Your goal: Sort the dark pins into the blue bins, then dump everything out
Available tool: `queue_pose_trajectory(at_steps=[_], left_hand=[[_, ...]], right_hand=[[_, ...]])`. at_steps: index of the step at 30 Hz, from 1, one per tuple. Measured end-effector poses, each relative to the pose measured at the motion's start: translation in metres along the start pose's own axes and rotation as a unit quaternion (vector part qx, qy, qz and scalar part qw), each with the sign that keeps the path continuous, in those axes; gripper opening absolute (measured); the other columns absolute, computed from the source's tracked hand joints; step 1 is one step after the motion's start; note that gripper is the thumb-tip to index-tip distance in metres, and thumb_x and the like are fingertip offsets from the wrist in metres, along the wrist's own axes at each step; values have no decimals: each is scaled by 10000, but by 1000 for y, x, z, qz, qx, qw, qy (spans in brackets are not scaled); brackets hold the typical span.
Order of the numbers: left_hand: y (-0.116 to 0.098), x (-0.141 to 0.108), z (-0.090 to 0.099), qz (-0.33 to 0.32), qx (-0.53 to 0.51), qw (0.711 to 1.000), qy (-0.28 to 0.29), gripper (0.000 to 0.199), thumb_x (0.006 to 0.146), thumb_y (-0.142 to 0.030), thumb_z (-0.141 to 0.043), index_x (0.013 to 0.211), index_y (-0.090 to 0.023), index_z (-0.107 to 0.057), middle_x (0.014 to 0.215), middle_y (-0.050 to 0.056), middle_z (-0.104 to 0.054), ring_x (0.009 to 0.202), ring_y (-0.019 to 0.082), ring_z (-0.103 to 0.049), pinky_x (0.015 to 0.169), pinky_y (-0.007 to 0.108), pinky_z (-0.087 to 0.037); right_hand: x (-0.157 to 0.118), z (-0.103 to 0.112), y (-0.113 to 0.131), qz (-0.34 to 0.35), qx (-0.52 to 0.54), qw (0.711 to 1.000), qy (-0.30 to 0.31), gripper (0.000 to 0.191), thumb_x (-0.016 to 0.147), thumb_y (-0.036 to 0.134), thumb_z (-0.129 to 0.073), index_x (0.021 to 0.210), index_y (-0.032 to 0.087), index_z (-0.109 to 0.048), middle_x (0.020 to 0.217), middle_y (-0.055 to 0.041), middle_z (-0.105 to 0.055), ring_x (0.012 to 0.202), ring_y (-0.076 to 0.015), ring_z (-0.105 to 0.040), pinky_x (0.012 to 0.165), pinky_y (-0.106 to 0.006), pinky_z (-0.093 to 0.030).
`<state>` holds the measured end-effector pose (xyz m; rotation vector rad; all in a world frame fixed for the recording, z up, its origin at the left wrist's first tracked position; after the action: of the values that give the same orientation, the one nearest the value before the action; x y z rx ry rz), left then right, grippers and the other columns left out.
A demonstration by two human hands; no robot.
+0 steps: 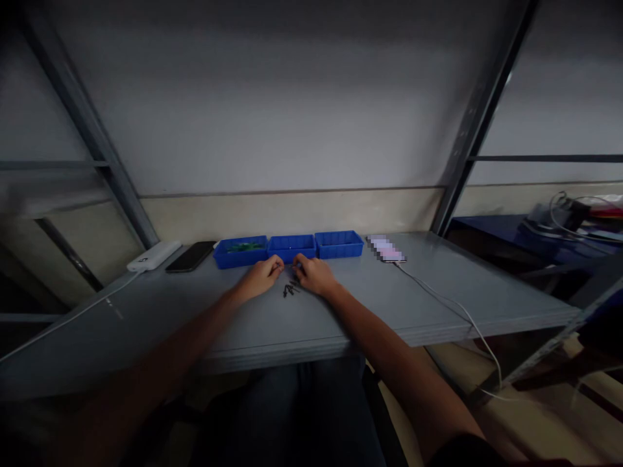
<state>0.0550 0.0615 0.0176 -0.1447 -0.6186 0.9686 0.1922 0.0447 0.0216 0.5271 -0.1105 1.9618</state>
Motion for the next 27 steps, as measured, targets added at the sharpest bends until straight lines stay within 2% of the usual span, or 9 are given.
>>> queue_pose_trajectory(at_steps=[9,17,27], left_hand=[[-3,0,2,9,5,1000,4,156,835,-227,-414,898,-193,-553,717,9,-615,639,124,-547,579,216,-345],[3,1,-1,12,9,1000,4,164,835,-242,-410,907,-206,-553,766,18,-630,694,134,-565,612,218,-366],[0,0,0,6,3,1000,2,167,839,-247,-412,908,-199,-556,755,17,-632,674,128,-563,596,212,-364]], right_hand=[[0,-2,-1,-2,-11,1000,6,338,903,389,-295,978,188,-556,858,-65,-661,775,-169,-596,635,-244,-331],[0,-3,-1,2,5,1000,9,293,850,340,-411,1089,188,-485,867,-49,-658,751,-163,-588,600,-235,-319],[1,-5,-2,4,-3,1000,8,287,888,332,-320,1022,183,-526,897,-65,-654,781,-165,-586,645,-241,-322]])
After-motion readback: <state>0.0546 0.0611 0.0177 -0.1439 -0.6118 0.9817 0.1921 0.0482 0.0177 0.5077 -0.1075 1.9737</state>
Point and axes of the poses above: each hand's wrist, its own x-axis towards the middle knuckle, its own z-axis out of the back of the hand, y = z × x, the point moved 6 cm from there along x, towards the middle knuckle
